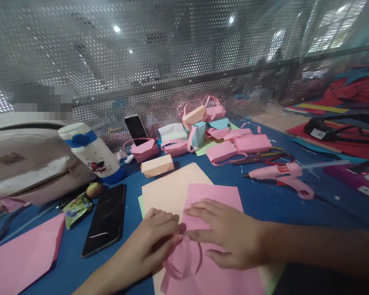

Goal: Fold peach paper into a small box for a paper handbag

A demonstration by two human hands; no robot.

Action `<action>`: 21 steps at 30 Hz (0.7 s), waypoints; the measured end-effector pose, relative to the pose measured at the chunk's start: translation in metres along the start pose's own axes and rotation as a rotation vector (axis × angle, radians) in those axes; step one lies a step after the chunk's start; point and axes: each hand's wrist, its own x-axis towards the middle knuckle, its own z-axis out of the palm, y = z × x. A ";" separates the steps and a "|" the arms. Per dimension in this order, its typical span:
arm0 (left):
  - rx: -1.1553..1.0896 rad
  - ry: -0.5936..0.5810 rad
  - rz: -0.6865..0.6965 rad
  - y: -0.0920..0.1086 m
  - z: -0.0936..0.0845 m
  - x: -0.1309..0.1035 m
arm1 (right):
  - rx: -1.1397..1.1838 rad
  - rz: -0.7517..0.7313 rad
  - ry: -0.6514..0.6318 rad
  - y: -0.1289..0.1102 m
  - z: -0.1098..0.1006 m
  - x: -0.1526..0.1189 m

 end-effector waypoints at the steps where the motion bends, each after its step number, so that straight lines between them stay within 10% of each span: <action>1: -0.036 0.022 -0.023 0.000 0.000 0.000 | 0.022 0.001 0.020 0.001 -0.001 0.001; 13: -0.504 0.230 -0.175 0.008 0.008 0.000 | -0.105 -0.029 0.168 -0.028 -0.029 0.042; 21: -0.818 0.239 -0.335 0.016 0.003 -0.015 | 0.902 0.264 0.311 -0.011 -0.043 0.060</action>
